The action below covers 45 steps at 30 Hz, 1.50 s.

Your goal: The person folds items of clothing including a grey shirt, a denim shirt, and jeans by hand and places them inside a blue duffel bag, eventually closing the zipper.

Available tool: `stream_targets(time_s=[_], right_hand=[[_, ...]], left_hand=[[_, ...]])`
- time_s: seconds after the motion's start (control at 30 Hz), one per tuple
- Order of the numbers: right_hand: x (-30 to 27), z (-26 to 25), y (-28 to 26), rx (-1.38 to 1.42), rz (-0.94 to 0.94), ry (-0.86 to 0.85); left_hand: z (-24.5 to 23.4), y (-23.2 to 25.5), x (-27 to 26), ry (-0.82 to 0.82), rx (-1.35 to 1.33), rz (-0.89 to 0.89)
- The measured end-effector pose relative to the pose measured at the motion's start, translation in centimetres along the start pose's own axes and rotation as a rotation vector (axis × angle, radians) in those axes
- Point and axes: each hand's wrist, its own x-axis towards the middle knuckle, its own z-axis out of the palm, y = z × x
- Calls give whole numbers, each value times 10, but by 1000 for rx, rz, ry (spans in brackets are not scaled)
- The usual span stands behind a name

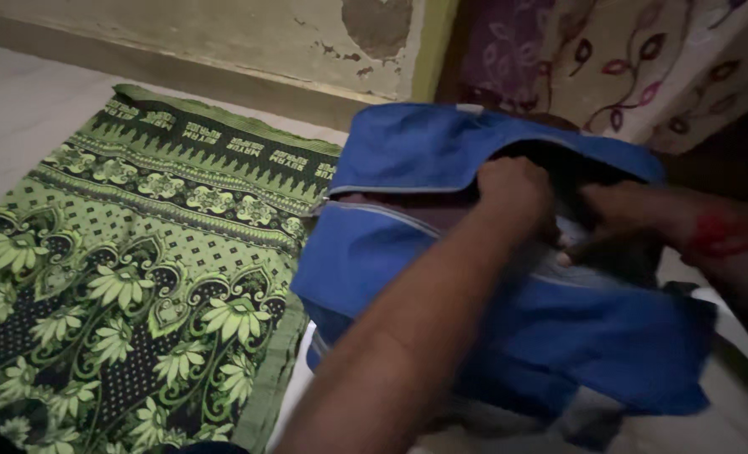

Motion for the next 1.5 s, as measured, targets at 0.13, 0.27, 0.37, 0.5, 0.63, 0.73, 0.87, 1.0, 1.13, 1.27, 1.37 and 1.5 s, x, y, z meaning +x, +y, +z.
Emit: stream_targets(time_s=[0.13, 0.27, 0.37, 0.5, 0.63, 0.73, 0.87, 1.0, 1.13, 1.27, 1.37, 1.5], right_hand=[[64, 23, 35, 15, -163, -49], [91, 31, 65, -9, -235, -71], [74, 39, 39, -33, -165, -63], [14, 28, -6, 4, -82, -133], [-10, 10, -28, 74, -108, -157], [-7, -1, -25, 115, -108, -182], [-3, -7, -20, 109, -129, -226], [2, -15, -21, 62, -176, -235], [0, -12, -14, 48, -150, -231], [4, -24, -43, 33, -139, -215], [6, -48, -80, 23, -144, -197], [-9, -89, -142, -7, -119, -155]], left_hand=[[30, -2, 25, 95, -15, -68], [36, 8, 42, 71, 20, -110], [43, 5, 18, 16, 49, -113], [40, 3, -22, -48, 82, -49], [29, -4, -31, -18, 1, -45], [23, -8, -21, -78, -9, -39], [29, -11, -15, -109, -14, -74], [30, -8, -6, -100, -16, -99], [37, -8, -9, 108, -43, -37], [46, -10, 12, 26, 15, -42], [51, -28, 41, 155, -228, 237], [28, -91, 38, 117, -360, 247]])
